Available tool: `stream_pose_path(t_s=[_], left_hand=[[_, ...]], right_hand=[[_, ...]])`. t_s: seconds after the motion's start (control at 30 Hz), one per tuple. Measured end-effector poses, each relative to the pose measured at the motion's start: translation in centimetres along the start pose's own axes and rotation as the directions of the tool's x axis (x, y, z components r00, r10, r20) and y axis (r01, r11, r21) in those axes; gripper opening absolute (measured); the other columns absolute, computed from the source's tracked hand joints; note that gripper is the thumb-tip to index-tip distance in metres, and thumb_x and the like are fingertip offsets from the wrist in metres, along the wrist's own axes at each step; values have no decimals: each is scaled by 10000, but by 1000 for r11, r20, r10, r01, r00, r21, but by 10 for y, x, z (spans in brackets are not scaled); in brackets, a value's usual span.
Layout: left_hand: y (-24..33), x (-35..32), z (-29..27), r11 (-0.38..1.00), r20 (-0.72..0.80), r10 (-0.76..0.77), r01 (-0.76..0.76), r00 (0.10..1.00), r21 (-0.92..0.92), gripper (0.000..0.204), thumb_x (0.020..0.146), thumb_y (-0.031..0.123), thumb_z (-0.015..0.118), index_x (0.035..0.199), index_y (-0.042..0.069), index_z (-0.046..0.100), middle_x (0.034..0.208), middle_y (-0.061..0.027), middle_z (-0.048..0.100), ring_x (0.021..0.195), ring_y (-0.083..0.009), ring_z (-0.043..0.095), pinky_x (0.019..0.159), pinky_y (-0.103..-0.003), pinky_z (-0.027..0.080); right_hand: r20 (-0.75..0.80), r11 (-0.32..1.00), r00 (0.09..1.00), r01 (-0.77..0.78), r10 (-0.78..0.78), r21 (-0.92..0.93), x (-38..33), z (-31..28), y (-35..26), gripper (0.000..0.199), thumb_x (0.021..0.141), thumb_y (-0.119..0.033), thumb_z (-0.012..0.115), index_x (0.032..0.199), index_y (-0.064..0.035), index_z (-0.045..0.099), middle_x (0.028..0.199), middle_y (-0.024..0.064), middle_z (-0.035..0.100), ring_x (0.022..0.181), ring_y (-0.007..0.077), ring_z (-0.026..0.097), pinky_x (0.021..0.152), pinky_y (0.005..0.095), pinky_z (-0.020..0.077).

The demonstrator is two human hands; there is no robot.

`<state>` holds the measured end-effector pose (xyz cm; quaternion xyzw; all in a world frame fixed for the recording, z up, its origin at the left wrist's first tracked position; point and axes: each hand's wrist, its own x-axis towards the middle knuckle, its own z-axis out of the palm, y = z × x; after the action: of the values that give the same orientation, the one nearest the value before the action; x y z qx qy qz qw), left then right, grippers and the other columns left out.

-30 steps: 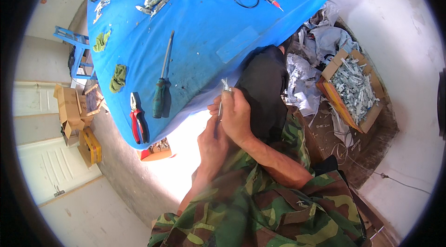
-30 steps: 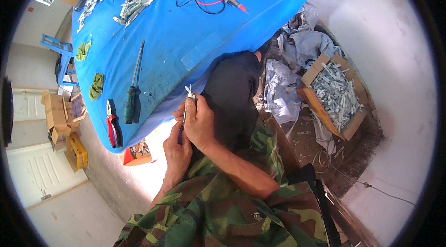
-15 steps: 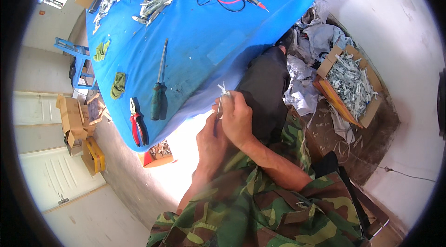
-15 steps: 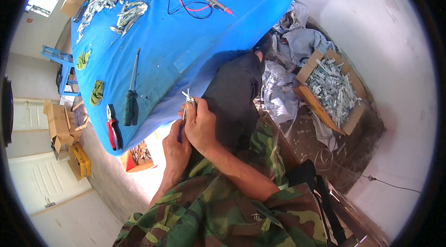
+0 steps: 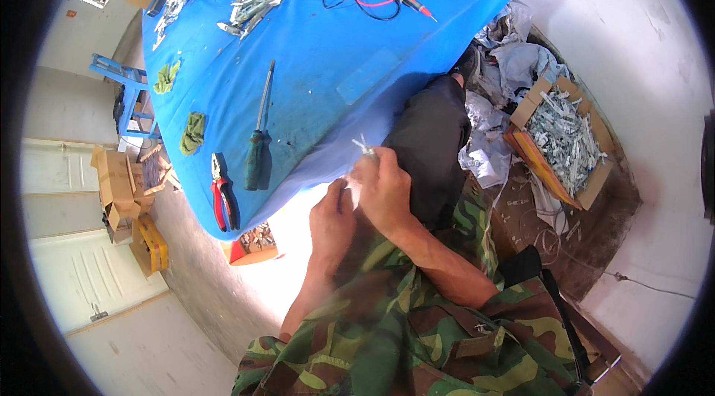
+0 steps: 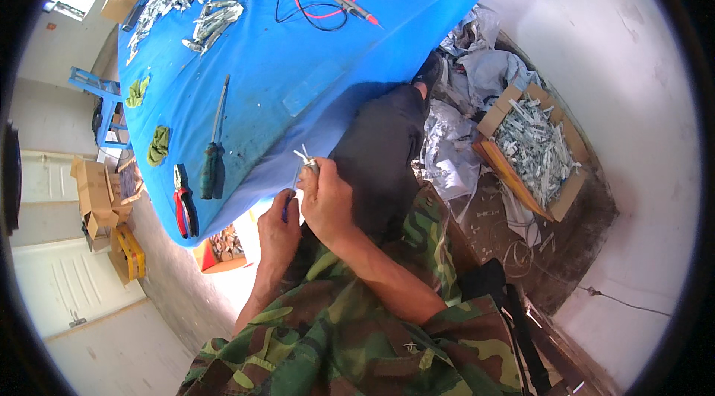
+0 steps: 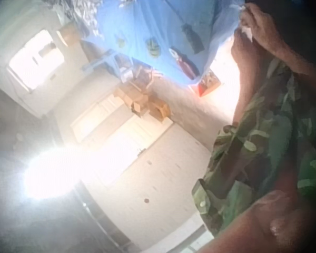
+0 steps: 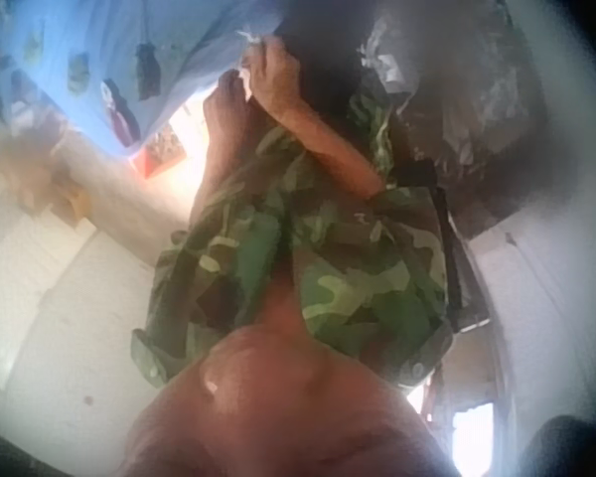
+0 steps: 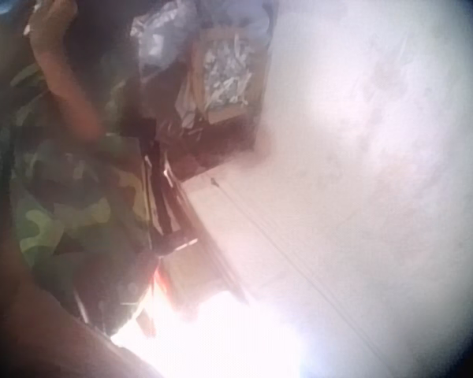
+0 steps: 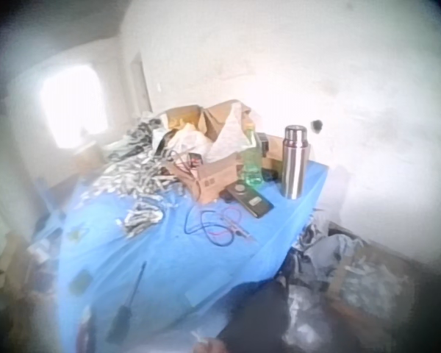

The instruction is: The person uses pliers and a screwdriver to assemble a small electrical connector component while working at a table covered with various metal parts.

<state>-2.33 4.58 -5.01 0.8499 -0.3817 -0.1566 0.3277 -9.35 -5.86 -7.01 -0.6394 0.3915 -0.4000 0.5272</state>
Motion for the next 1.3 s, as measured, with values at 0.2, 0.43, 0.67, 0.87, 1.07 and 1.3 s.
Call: stream_pose_path(t_s=[0.2, 0.43, 0.67, 0.87, 1.07, 1.3], left_hand=[[-11, -12, -8, 997, -8, -73, 73, 997, 18, 234, 997, 99, 606, 1206, -1, 639, 899, -239, 728, 731, -389, 722, 648, -459, 546], [14, 1, -28, 998, -94, -55, 50, 994, -49, 209, 1004, 88, 634, 1187, -10, 659, 721, -75, 613, 640, -130, 561, 594, -304, 462], [14, 25, -73, 997, -309, 11, 13, 951, 76, 264, 985, 90, 678, 1228, -9, 650, 807, -53, 619, 676, -96, 536, 602, -269, 451], [-35, 55, -136, 927, -443, -37, 196, 896, 319, 304, 973, 134, 685, 1259, 37, 653, 796, -98, 683, 648, -179, 636, 623, -331, 511], [-73, 92, -174, 873, -404, -144, 309, 903, 378, 301, 966, 234, 684, 1229, 87, 699, 837, -146, 734, 716, -265, 719, 675, -386, 541], [-103, 105, -203, 866, -355, -204, 337, 912, 370, 394, 955, 260, 697, 1306, 81, 687, 952, -156, 757, 843, -221, 733, 741, -367, 552]], right_hand=[[135, 916, 980, -187, 148, 354, 12, -14, -9, 238, 1097, -209, 522, 1114, 23, 576, 849, 107, 699, 740, 198, 753, 643, 313, 606], [374, 552, 871, -492, 320, 673, 28, -19, -2, 271, 1123, -271, 471, 1140, -23, 579, 945, 64, 636, 753, 154, 707, 615, 267, 571], [474, 412, 807, -588, 351, 696, 35, -11, 6, 271, 1122, -287, 482, 1174, -45, 592, 957, 50, 641, 783, 143, 686, 604, 264, 544], [537, 357, 750, -658, 386, 662, 37, -7, -3, 287, 1116, -297, 496, 1213, -43, 587, 955, 50, 639, 791, 154, 677, 609, 279, 534], [516, 442, 781, -625, 353, 644, 35, 2, 1, 263, 1103, -255, 521, 1186, -17, 596, 926, 61, 645, 780, 158, 674, 595, 279, 532], [508, 483, 787, -617, 350, 621, 36, 5, 5, 234, 1095, -230, 544, 1177, -20, 608, 935, 61, 652, 744, 139, 666, 601, 277, 544]])
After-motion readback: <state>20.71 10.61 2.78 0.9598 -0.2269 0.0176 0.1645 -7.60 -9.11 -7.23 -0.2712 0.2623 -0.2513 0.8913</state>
